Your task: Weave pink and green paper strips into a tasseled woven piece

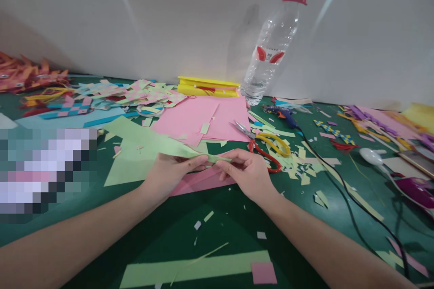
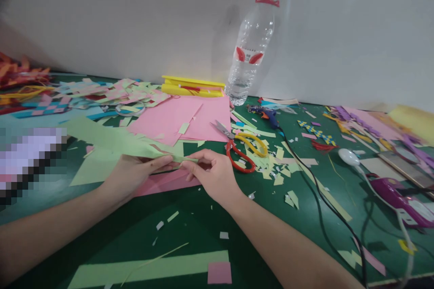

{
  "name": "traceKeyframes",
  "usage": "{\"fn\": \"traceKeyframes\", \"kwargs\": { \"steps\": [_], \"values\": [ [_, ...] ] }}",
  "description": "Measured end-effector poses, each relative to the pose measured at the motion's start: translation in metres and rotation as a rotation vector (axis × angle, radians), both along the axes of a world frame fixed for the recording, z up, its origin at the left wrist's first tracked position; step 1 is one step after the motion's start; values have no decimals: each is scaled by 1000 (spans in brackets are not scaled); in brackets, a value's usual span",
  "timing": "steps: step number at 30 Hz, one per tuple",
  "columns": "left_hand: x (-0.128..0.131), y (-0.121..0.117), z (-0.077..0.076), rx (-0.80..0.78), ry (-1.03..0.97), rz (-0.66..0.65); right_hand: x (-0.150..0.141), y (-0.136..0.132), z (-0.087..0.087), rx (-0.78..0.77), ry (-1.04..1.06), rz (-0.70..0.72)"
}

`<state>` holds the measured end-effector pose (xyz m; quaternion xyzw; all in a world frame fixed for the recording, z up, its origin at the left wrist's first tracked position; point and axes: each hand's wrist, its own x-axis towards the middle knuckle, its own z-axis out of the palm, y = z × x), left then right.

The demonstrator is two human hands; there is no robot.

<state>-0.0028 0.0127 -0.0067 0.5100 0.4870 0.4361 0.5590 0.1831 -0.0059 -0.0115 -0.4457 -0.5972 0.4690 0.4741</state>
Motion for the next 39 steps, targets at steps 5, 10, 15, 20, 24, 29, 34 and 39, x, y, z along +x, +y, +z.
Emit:
{"fn": "traceKeyframes", "kwargs": {
  "steps": [5, 10, 15, 20, 24, 29, 34, 39],
  "values": [
    [0, 1, -2, 7, -47, -15, -2, -1, 2, -54, 46, -2],
    [0, 1, -2, 7, -64, -14, -3, -2, 5, -69, 36, -15],
    [1, 1, -2, 17, -50, -9, -1, -2, 4, -70, 17, 3],
    [1, 0, -2, 2, -30, 1, 0, 0, 3, -84, 30, 31],
    [0, 2, 0, -86, -91, 12, 1, 1, 5, -112, 67, 44],
    [-4, 5, 1, -119, -163, 78, 5, 4, 9, -116, 110, 38],
    [-6, 8, 3, -58, -193, 201, 9, 10, 8, -98, 197, -10],
    [-8, 10, 6, -15, -179, 236, 12, 16, 3, -82, 301, -64]
  ]
}}
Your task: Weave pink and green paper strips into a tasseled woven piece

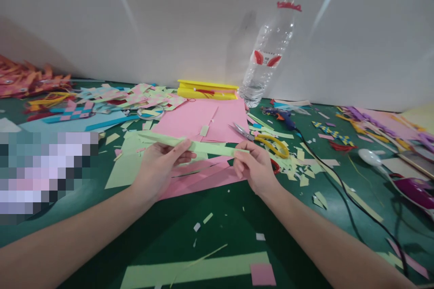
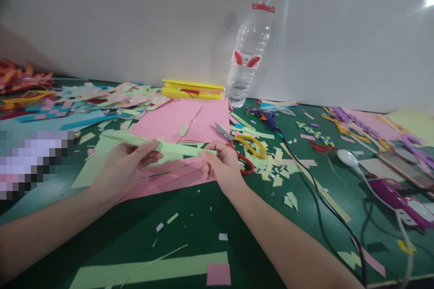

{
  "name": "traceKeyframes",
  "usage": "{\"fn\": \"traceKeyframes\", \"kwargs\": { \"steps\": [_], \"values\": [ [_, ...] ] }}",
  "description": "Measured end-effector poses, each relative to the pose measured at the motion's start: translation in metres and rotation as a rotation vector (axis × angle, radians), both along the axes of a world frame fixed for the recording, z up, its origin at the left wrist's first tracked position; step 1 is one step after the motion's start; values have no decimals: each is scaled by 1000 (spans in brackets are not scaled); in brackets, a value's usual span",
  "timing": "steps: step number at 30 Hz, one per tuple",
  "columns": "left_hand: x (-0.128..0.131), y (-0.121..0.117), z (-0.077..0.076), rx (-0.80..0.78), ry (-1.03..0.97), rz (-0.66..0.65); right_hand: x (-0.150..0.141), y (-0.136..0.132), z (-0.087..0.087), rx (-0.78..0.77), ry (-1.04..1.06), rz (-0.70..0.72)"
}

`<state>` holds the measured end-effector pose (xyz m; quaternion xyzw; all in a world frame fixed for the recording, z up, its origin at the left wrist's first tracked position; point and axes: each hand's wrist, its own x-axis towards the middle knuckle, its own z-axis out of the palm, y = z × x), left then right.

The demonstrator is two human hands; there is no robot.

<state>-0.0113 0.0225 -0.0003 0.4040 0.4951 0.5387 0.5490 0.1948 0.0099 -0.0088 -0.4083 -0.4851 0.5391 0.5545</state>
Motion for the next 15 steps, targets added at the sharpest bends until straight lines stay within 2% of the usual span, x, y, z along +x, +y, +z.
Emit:
{"fn": "traceKeyframes", "kwargs": {
  "steps": [5, 9, 12, 15],
  "values": [
    [-7, 9, 0, 16, 73, 71, 5, 5, 1, 56, 105, -183],
    [-5, 5, 2, 77, 102, 15, 6, 5, 1, 111, 171, -272],
    [-2, -7, 6, 82, 86, -36, -2, 0, 1, 82, 240, -229],
    [-2, -23, 5, 32, 114, -118, -15, -12, 0, -14, 255, -55]
  ]
}}
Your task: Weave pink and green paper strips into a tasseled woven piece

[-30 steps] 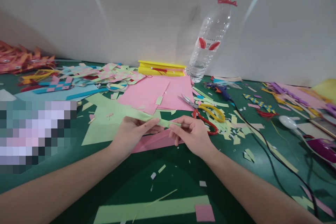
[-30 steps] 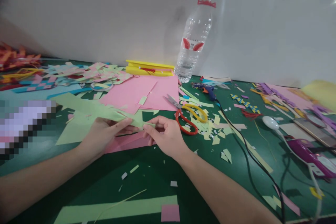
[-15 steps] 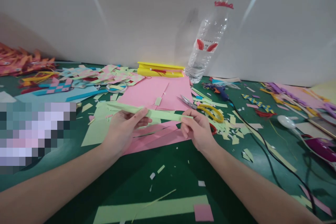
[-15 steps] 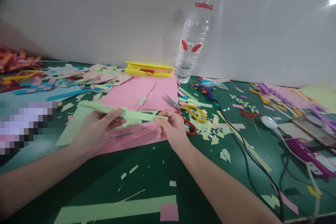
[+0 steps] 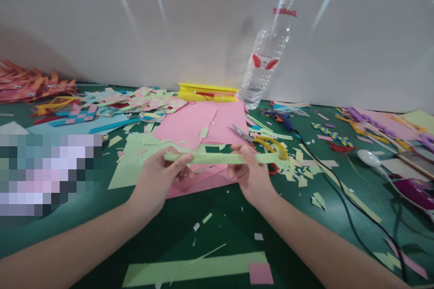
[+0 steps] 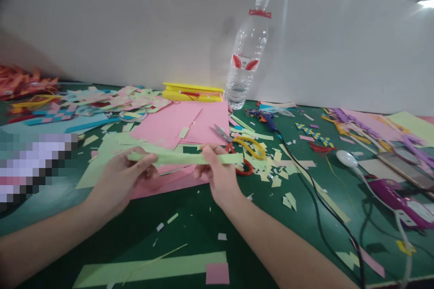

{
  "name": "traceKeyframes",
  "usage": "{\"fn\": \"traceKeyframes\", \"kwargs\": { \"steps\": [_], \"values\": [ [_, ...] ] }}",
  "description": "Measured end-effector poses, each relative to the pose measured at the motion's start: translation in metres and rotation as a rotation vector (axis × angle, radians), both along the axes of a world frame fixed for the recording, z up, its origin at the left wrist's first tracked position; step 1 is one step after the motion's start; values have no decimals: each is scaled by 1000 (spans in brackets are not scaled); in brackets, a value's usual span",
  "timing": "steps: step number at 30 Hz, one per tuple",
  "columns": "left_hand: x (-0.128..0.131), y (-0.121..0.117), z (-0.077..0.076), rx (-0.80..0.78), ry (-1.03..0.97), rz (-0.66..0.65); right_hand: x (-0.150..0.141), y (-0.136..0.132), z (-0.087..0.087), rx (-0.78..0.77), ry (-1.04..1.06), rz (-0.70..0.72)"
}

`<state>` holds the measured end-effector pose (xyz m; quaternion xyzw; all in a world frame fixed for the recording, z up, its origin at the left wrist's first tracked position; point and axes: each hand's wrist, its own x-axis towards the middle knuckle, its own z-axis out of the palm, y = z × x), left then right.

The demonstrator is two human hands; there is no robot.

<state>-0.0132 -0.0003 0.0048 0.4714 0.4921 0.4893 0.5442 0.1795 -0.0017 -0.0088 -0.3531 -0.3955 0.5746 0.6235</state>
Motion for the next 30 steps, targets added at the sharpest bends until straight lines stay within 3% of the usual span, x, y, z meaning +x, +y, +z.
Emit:
{"fn": "traceKeyframes", "kwargs": {
  "steps": [3, 6, 10, 17, 22, 30],
  "values": [
    [-1, -11, -5, -22, -5, -58, -12, -12, 2, -16, -70, 223],
    [-1, -16, -8, -35, -51, -87, -18, -19, 5, -68, -202, 292],
    [2, -20, -4, 59, 20, -155, -15, -20, 6, -110, -341, 262],
    [-4, -22, 2, 171, 240, -187, -7, -18, 3, 43, -461, 176],
    [-9, -16, -2, 119, 340, -200, -5, -16, -1, 46, -534, 133],
    [-7, -17, 0, -1, 253, -229, -6, -16, -3, 15, -526, 104]
  ]
}}
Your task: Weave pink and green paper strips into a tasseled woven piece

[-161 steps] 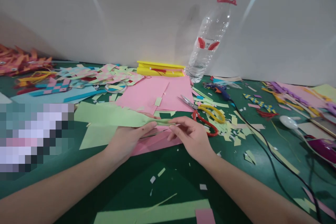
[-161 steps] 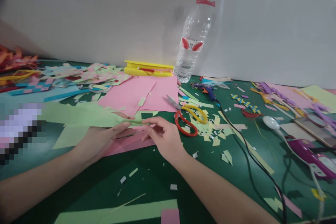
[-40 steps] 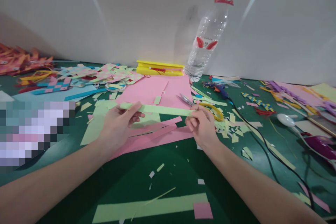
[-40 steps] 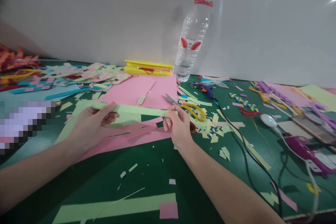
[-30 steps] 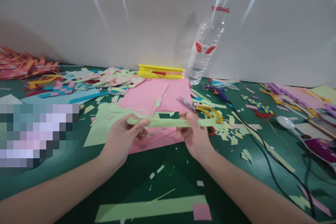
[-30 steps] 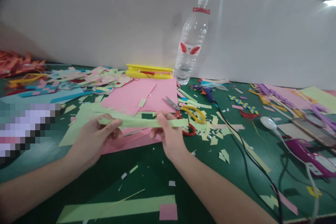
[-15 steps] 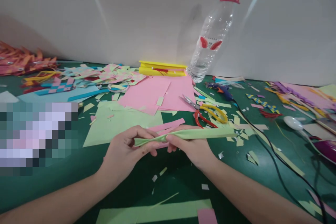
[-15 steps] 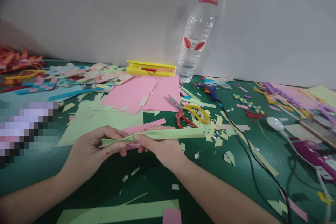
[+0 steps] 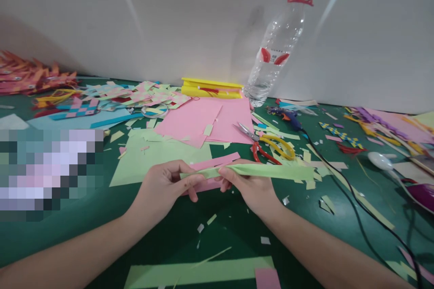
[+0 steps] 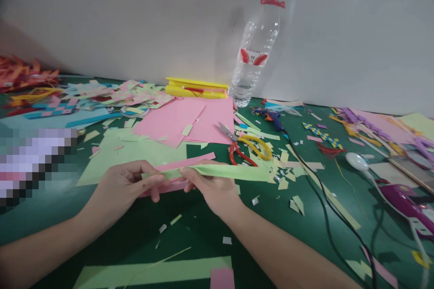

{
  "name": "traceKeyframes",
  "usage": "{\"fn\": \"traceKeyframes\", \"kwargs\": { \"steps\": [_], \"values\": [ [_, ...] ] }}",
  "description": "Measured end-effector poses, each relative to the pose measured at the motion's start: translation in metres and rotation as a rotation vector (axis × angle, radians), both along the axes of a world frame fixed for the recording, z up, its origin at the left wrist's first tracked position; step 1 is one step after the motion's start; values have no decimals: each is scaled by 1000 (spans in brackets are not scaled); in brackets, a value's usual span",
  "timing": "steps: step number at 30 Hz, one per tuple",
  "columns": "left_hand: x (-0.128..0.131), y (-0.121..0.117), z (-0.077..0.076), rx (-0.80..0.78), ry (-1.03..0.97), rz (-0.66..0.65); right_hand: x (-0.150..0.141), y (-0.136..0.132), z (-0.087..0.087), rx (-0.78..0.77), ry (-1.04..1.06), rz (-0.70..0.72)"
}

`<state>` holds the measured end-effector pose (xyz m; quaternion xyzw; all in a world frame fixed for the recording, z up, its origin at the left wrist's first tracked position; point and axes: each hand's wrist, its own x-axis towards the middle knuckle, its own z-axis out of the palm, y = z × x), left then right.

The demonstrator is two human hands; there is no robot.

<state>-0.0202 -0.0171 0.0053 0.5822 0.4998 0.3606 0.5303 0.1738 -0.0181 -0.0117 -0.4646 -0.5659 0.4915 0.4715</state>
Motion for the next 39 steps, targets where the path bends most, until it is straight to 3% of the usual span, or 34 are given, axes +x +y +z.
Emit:
{"fn": "traceKeyframes", "kwargs": {
  "steps": [11, 29, 39],
  "values": [
    [2, -2, 3, 116, 119, -10, -2, -1, 8, -9, -14, -42],
    [3, -2, 6, -25, -8, -22, -1, -2, 7, -8, -86, -38],
    [-1, 4, 1, -57, -44, 92, 2, 7, 6, -13, 70, -114]
  ]
}}
